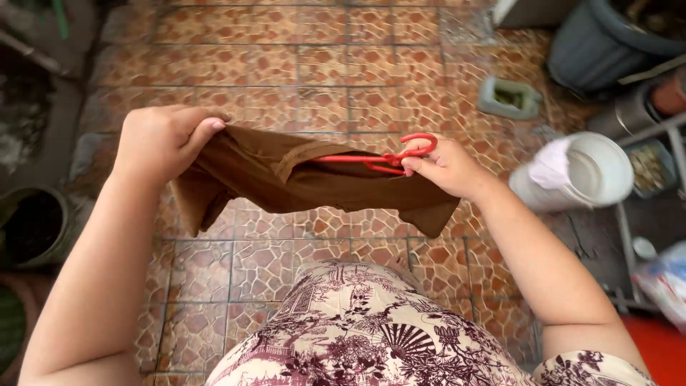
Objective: The person takes wet shirts from a laundry basket, places each on a hanger, and hangs them on a balcony railing. They handle a light blue shirt, an orange shirt, a brown shirt, and a black shirt in sequence.
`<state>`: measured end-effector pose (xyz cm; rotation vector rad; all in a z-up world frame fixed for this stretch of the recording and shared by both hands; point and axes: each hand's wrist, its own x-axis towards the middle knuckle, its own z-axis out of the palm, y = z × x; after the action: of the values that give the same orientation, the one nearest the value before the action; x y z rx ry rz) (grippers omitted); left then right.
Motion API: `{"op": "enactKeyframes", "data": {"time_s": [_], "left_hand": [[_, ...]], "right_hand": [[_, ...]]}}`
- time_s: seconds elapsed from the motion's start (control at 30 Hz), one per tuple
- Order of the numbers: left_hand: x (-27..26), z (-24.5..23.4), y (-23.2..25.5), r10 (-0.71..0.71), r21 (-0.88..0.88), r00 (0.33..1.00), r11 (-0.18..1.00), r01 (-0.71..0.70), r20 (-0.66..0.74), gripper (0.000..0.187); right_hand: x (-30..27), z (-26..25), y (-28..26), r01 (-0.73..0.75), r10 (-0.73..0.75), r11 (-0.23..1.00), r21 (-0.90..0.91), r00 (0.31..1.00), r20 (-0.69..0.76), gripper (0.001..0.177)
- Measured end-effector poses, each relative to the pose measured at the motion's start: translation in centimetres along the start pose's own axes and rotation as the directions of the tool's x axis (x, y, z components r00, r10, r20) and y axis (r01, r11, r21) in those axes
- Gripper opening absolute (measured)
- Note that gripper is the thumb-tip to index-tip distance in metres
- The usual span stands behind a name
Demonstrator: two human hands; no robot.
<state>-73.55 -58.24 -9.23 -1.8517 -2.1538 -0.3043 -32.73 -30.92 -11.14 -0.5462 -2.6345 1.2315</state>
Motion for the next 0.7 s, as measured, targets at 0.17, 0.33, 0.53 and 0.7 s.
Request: {"op": "enactKeyframes", "data": {"time_s": [0.17, 0.33, 0.53, 0.7], "left_hand": [[-3.1, -2.4, -4.4, -0.207, -0.003, 0.977, 0.978, 0.208, 0.042, 0.034], [-3.1, -2.7, -5.8, -0.302, -0.419, 0.953, 0.869, 0.263, -0.028, 0.026], [0.0, -3.7, -9.7, -0.365, -0.219, 0.927, 0.915, 0.339, -0.087, 0.025], [2.6, -4.7, -11.8, -0.383, -0.077, 0.919, 0.923, 0.377, -0.093, 0.034]], "right_hand": [[7.3, 1.8, -4.8, 0.085, -0.081, 0.990, 0.112, 0.996, -0.037, 0.018], [15.5, 4.4, -4.0, 0.430, -0.420, 0.903, -0.022, 0.892, 0.169, 0.006], [26.2, 4.9, -5.5, 0.450, -0.489, 0.867, 0.216, 0.852, 0.187, 0.009], [34.4, 2.3, -6.7, 0.347, -0.476, 0.817, 0.461, 0.857, 0.199, 0.010]]}}
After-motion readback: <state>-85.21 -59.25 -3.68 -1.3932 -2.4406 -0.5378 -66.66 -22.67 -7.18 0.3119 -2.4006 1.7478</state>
